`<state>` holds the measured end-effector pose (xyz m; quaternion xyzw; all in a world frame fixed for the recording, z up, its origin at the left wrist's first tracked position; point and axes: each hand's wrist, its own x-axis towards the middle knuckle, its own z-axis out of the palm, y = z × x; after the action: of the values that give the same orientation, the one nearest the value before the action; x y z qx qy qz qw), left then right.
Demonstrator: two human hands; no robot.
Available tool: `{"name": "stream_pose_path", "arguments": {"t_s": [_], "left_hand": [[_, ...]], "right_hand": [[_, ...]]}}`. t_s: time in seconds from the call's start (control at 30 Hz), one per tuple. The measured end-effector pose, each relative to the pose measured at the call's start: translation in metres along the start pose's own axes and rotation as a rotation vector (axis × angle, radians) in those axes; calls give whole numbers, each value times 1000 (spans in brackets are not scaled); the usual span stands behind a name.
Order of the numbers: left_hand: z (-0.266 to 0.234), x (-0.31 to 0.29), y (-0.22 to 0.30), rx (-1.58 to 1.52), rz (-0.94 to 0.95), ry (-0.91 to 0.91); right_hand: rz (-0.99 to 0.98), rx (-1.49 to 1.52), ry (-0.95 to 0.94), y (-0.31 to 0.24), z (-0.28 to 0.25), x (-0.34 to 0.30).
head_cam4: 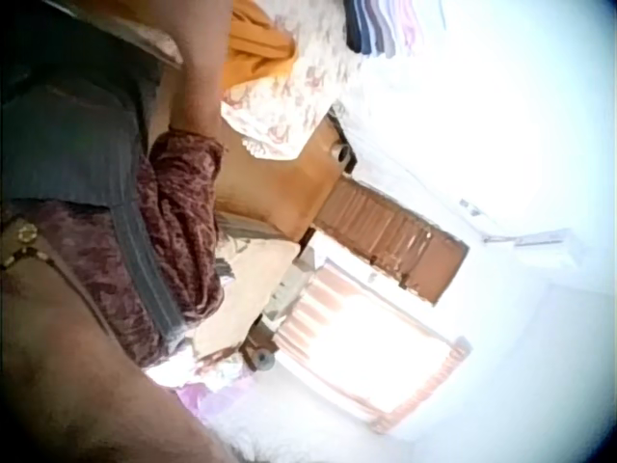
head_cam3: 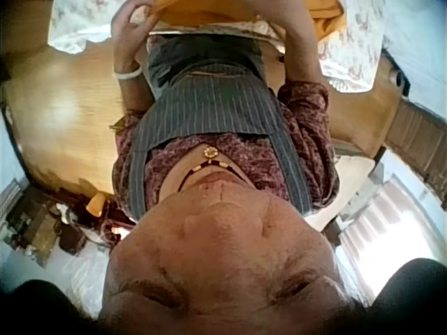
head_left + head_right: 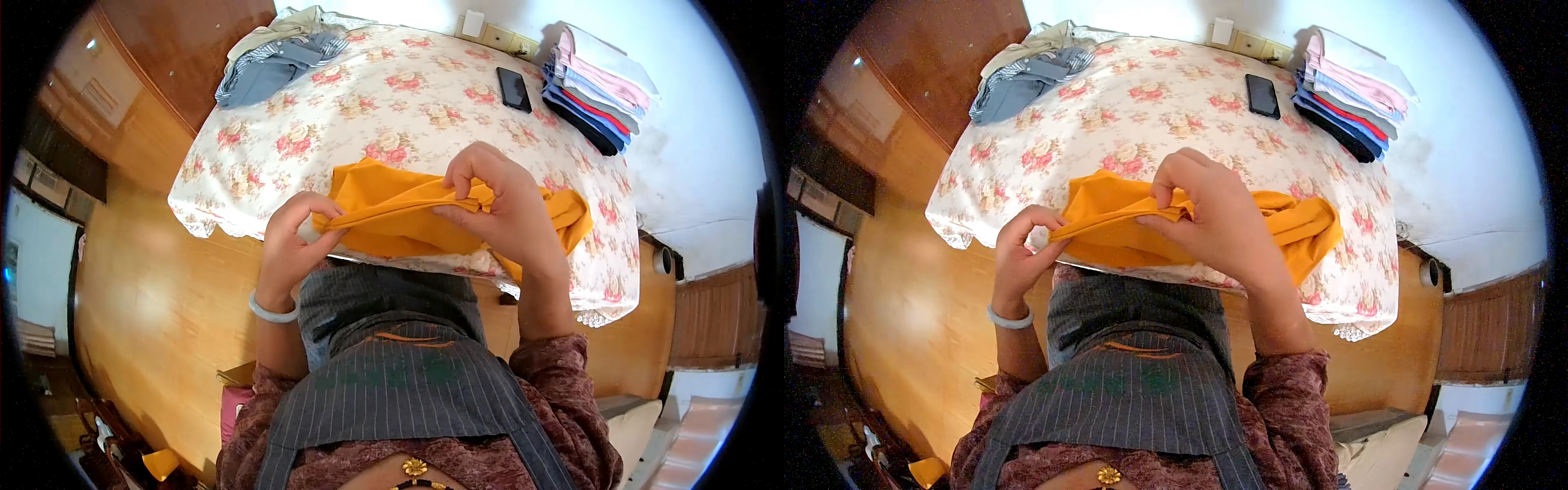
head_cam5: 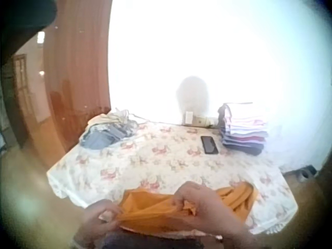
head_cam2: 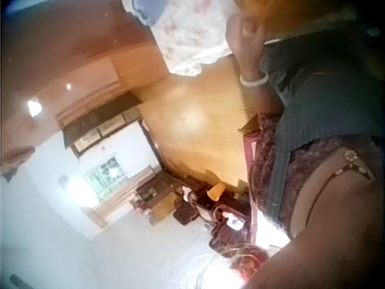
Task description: The person folds a yellow shirt by laying it flat on a bed, smoothing the fabric, and folding the sides and sleeves inward.
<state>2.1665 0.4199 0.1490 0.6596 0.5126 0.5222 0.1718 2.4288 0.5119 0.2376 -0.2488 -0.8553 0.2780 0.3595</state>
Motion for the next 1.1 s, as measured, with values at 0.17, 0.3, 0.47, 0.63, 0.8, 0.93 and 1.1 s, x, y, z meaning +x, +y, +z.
{"name": "stream_pose_path", "arguments": {"t_s": [0.17, 0.3, 0.47, 0.63, 0.8, 0.93, 1.1], "left_hand": [[1, 10, 12, -25, -41, -5], [4, 14, 11, -60, -50, -13], [7, 19, 17, -91, -41, -21], [8, 17, 10, -171, 9, -66], [19, 18, 8, -247, 76, 8], [20, 19, 6, -211, 82, -12], [16, 13, 0, -121, -77, 24]], "right_hand": [[27, -19, -116, -7, -15, 2], [86, 88, -72, -14, -24, 4], [172, 114, -55, -9, -30, -1], [138, 87, 15, 12, -32, -8], [274, 259, 79, 24, -30, -13], [208, 264, 157, 26, -24, -14], [116, 203, 167, 6, 2, -3]]}}
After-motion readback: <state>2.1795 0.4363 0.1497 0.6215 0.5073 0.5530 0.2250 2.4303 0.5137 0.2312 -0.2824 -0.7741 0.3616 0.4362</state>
